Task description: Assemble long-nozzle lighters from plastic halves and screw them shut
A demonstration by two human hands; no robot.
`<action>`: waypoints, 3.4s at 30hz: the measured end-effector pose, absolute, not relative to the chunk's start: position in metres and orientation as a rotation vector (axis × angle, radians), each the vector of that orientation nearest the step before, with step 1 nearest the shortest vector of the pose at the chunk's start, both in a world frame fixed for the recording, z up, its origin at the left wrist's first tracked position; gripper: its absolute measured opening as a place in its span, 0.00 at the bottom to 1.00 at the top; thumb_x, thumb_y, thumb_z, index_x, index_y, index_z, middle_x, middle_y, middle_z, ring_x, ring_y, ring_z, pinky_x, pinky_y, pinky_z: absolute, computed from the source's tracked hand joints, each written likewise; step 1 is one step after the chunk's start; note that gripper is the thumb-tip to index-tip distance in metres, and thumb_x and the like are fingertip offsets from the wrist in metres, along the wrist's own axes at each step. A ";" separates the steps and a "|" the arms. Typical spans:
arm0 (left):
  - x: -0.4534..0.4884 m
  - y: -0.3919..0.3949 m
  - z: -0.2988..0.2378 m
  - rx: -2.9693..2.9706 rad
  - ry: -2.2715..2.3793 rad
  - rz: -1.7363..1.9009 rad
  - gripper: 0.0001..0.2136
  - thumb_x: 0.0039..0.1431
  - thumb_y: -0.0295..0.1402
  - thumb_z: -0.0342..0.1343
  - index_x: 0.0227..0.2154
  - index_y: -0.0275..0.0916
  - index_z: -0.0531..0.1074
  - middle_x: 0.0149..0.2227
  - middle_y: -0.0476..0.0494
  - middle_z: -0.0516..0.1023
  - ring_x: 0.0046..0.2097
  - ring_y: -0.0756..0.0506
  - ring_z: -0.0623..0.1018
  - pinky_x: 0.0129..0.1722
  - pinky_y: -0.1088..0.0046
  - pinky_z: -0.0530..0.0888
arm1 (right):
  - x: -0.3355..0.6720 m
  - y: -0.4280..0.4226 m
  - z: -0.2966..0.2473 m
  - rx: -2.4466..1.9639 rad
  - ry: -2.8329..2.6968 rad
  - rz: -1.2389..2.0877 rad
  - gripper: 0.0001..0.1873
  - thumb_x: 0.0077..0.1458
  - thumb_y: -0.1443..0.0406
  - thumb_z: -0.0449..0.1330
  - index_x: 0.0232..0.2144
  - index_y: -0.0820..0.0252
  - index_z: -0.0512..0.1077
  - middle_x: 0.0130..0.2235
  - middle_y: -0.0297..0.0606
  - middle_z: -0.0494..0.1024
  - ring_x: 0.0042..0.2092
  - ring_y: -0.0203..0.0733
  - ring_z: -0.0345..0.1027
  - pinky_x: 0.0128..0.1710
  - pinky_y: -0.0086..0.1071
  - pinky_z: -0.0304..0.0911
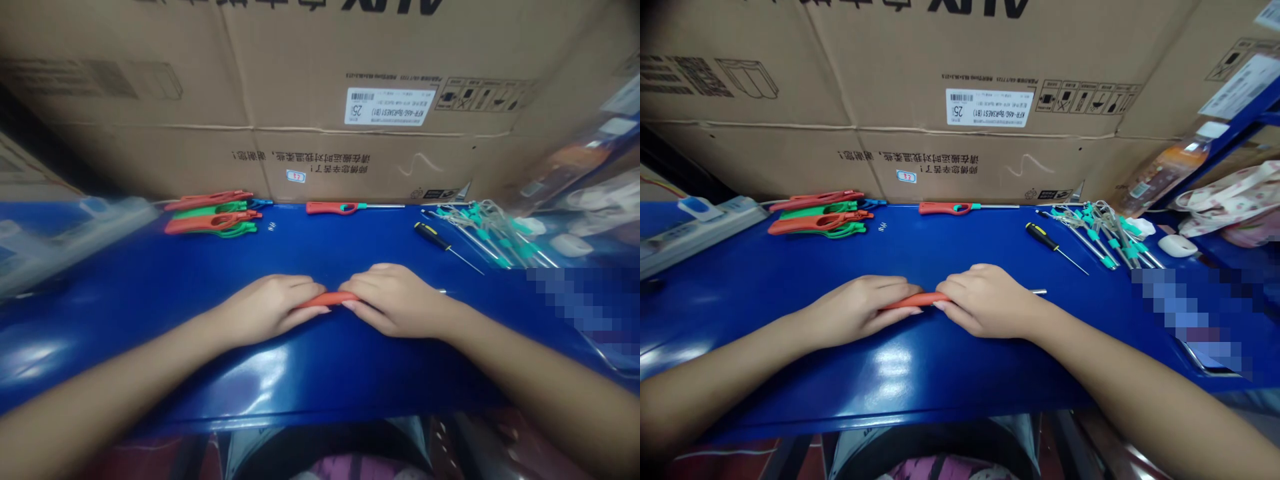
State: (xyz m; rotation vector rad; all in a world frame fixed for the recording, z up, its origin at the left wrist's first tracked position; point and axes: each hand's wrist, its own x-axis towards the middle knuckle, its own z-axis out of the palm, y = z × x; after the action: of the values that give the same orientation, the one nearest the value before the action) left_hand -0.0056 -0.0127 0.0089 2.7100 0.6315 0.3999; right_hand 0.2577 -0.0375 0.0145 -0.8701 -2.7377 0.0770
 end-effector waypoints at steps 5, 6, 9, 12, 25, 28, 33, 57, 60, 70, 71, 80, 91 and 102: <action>-0.016 0.002 0.011 2.672 0.598 0.456 0.13 0.73 0.39 0.50 0.50 0.38 0.74 0.38 0.45 0.77 0.38 0.48 0.77 0.39 0.74 0.70 | 0.267 -0.030 0.014 -0.957 -2.686 0.034 0.16 0.70 0.61 0.51 0.44 0.62 0.77 0.37 0.38 0.82 0.34 0.41 0.72 0.38 0.36 0.58; -0.017 0.003 0.011 2.671 0.604 0.459 0.13 0.73 0.39 0.51 0.51 0.38 0.73 0.38 0.46 0.77 0.38 0.48 0.77 0.39 0.74 0.70 | 0.268 -0.029 0.013 -0.978 -2.696 0.044 0.16 0.70 0.61 0.51 0.42 0.61 0.77 0.36 0.37 0.82 0.33 0.41 0.71 0.37 0.36 0.58; -0.016 0.002 0.010 2.686 0.649 0.417 0.13 0.73 0.39 0.50 0.49 0.39 0.74 0.37 0.46 0.77 0.37 0.47 0.77 0.38 0.73 0.70 | 0.270 -0.026 0.010 -1.041 -2.718 0.076 0.18 0.71 0.59 0.50 0.38 0.60 0.77 0.34 0.36 0.81 0.31 0.41 0.71 0.35 0.36 0.57; -0.012 -0.004 0.010 2.673 0.738 0.364 0.14 0.74 0.39 0.47 0.51 0.39 0.73 0.41 0.44 0.78 0.42 0.45 0.78 0.41 0.72 0.72 | 0.267 -0.024 0.008 -1.106 -2.745 0.057 0.19 0.72 0.58 0.49 0.40 0.60 0.77 0.36 0.36 0.82 0.33 0.42 0.73 0.36 0.37 0.58; -0.025 0.019 0.013 2.656 1.062 0.415 0.18 0.73 0.41 0.43 0.56 0.38 0.69 0.50 0.38 0.76 0.49 0.39 0.78 0.49 0.61 0.74 | 0.292 -0.002 0.010 -1.503 -2.413 -0.372 0.13 0.62 0.65 0.61 0.48 0.65 0.75 0.46 0.47 0.81 0.48 0.55 0.73 0.51 0.47 0.62; -0.026 0.021 0.014 2.649 1.033 0.439 0.18 0.74 0.41 0.43 0.56 0.38 0.69 0.50 0.38 0.75 0.49 0.40 0.77 0.49 0.62 0.74 | 0.297 0.003 0.010 -1.451 -2.403 -0.382 0.07 0.63 0.65 0.60 0.42 0.62 0.76 0.42 0.45 0.82 0.45 0.53 0.73 0.52 0.48 0.60; -0.020 0.013 0.012 2.637 0.939 0.432 0.18 0.73 0.41 0.45 0.58 0.40 0.69 0.51 0.38 0.76 0.50 0.41 0.77 0.52 0.63 0.74 | 0.289 0.000 0.010 -1.107 -2.541 -0.319 0.07 0.66 0.63 0.59 0.40 0.60 0.76 0.40 0.42 0.83 0.44 0.48 0.73 0.57 0.49 0.56; -0.003 -0.001 0.009 1.770 0.948 0.485 0.19 0.64 0.47 0.58 0.29 0.35 0.74 0.21 0.51 0.71 0.22 0.54 0.65 0.20 0.80 0.61 | 0.285 -0.006 0.003 -0.720 -2.647 -0.219 0.16 0.71 0.60 0.52 0.39 0.65 0.76 0.34 0.44 0.81 0.34 0.42 0.70 0.43 0.38 0.63; -0.006 -0.004 0.007 2.022 0.893 0.556 0.15 0.66 0.44 0.56 0.37 0.36 0.78 0.26 0.50 0.75 0.27 0.52 0.70 0.27 0.79 0.67 | 0.284 -0.007 0.002 -0.719 -2.693 -0.157 0.17 0.71 0.60 0.52 0.37 0.64 0.75 0.33 0.43 0.80 0.34 0.42 0.69 0.43 0.37 0.63; -0.008 -0.007 0.001 2.496 0.863 0.587 0.13 0.70 0.40 0.52 0.49 0.39 0.75 0.44 0.44 0.81 0.41 0.46 0.79 0.42 0.73 0.72 | 0.284 -0.007 0.000 -0.778 -2.668 -0.219 0.13 0.70 0.64 0.52 0.39 0.63 0.75 0.32 0.41 0.77 0.35 0.42 0.66 0.39 0.36 0.60; -0.008 -0.009 0.001 2.547 0.869 0.577 0.14 0.71 0.40 0.51 0.51 0.40 0.74 0.46 0.43 0.80 0.43 0.45 0.79 0.43 0.71 0.72 | 0.283 -0.008 0.002 -0.800 -2.679 -0.208 0.13 0.70 0.63 0.52 0.38 0.63 0.75 0.32 0.41 0.76 0.34 0.42 0.66 0.39 0.35 0.59; -0.010 -0.001 0.006 2.713 0.859 0.646 0.17 0.72 0.42 0.50 0.56 0.38 0.69 0.50 0.37 0.73 0.51 0.41 0.75 0.53 0.63 0.73 | 0.277 -0.018 0.012 -0.987 -2.660 -0.257 0.11 0.67 0.61 0.56 0.37 0.61 0.75 0.35 0.42 0.78 0.37 0.45 0.67 0.37 0.36 0.60; -0.016 0.011 -0.001 2.596 0.916 0.638 0.17 0.69 0.43 0.55 0.51 0.37 0.74 0.46 0.40 0.75 0.45 0.44 0.77 0.46 0.68 0.75 | 0.284 -0.008 0.004 -1.071 -2.558 -0.112 0.12 0.68 0.59 0.57 0.43 0.61 0.74 0.40 0.42 0.82 0.41 0.45 0.75 0.39 0.35 0.67; -0.009 -0.006 -0.005 2.647 0.605 0.621 0.14 0.71 0.35 0.53 0.53 0.35 0.72 0.47 0.38 0.75 0.46 0.45 0.77 0.48 0.70 0.75 | 0.270 -0.021 -0.003 -0.770 -2.530 -0.207 0.20 0.72 0.63 0.49 0.30 0.61 0.74 0.28 0.37 0.79 0.29 0.38 0.71 0.32 0.32 0.62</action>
State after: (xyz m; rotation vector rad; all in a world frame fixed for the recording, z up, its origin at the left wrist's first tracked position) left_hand -0.0086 -0.0055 -0.0053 2.6472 0.6049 0.6207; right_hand 0.2697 -0.0211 -0.0029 -0.7702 -2.5298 -0.2066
